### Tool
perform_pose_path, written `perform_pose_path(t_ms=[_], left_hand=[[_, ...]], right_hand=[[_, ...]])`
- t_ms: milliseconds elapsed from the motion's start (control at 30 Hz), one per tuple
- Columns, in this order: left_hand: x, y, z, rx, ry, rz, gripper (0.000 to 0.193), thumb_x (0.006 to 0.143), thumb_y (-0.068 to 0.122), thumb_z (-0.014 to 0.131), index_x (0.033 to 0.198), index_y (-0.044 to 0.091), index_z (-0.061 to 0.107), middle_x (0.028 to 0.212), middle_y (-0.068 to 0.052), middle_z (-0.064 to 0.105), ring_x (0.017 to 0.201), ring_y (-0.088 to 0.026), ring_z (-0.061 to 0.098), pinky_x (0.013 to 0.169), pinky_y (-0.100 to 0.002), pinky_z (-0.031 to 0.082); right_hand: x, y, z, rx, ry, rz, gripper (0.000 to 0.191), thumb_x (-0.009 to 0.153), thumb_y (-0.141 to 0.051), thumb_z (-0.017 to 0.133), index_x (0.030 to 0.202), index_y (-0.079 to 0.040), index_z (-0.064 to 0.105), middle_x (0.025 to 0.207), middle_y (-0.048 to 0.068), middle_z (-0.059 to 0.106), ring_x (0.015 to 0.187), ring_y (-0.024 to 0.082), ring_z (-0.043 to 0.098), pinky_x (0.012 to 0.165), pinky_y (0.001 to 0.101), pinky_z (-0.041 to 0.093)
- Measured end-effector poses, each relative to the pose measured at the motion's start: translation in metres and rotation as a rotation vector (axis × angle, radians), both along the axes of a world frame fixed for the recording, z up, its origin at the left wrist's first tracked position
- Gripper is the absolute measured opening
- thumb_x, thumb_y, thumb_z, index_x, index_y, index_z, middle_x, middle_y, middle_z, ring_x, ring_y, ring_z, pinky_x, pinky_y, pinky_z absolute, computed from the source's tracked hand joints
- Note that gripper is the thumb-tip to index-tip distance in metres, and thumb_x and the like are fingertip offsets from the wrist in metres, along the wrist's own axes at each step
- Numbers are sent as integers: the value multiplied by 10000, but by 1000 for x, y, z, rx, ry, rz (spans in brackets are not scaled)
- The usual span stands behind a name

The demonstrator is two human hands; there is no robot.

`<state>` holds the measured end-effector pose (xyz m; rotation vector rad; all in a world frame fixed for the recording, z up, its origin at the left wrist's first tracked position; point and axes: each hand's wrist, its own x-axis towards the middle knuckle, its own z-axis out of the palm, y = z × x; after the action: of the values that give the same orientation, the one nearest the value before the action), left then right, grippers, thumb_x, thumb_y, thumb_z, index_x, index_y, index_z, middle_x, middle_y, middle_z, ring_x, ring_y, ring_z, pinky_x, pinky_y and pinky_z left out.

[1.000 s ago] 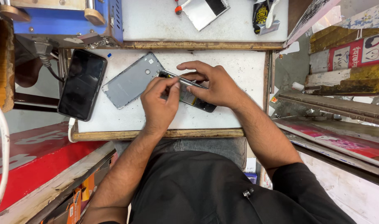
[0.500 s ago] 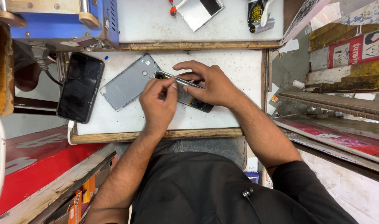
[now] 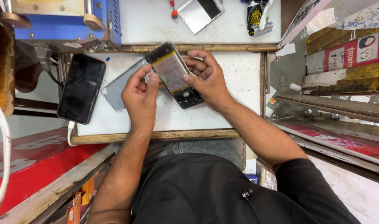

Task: The person removes the back cover of a smartphone, then uses a small metal tool to pry and separate the battery from the phone chassis. The back cover is set aside while the battery is carefully lifted and detached from internal connectors.

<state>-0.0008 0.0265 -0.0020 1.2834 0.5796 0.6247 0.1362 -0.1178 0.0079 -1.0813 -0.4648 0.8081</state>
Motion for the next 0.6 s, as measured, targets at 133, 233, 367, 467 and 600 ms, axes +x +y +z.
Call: perform_pose_path(t_ms=[133, 233, 367, 467, 600], left_hand=[[8, -6, -4, -114, -45, 8, 358, 1010, 154, 691, 1283, -60, 603, 1080, -67, 711, 954, -93, 679, 841, -252, 590], [9, -7, -2, -151, 20, -99, 290, 1044, 166, 697, 1199, -79, 688, 1024, -67, 714, 839, -84, 607, 720, -232, 499], [10, 0, 10, -120, -15, -141, 235, 1026, 158, 683, 1145, -44, 696, 997, -46, 732, 857, -75, 663, 766, -227, 548], [0, 16, 35, 255, 82, -139, 189, 1032, 132, 698, 1127, -31, 719, 978, -62, 713, 835, -102, 651, 731, -257, 540], [-1, 56, 115, 1317, 152, -1, 128, 1031, 51, 738, 1119, -30, 691, 1058, -168, 689, 929, -295, 705, 807, -362, 570]], right_hand=[[0, 2, 4, 15, 117, -21, 635, 963, -56, 735, 1486, -39, 376, 1375, 182, 616, 1299, 236, 619, 1110, 396, 562], [1, 1, 5, -10, 6, 95, 641, 1016, -116, 696, 1554, -23, 361, 1379, 182, 616, 1298, 221, 616, 1123, 385, 552], [7, 0, 5, -97, 36, 197, 552, 1060, -185, 621, 1540, -11, 413, 1262, 169, 691, 1161, 193, 667, 987, 348, 581], [12, 0, 7, -155, -21, 222, 491, 1076, -195, 592, 1514, -16, 461, 1164, 156, 735, 1043, 177, 703, 851, 322, 603], [15, 2, 14, -191, -92, 205, 420, 1088, -199, 557, 1474, -48, 489, 1135, 121, 750, 979, 153, 738, 780, 299, 637]])
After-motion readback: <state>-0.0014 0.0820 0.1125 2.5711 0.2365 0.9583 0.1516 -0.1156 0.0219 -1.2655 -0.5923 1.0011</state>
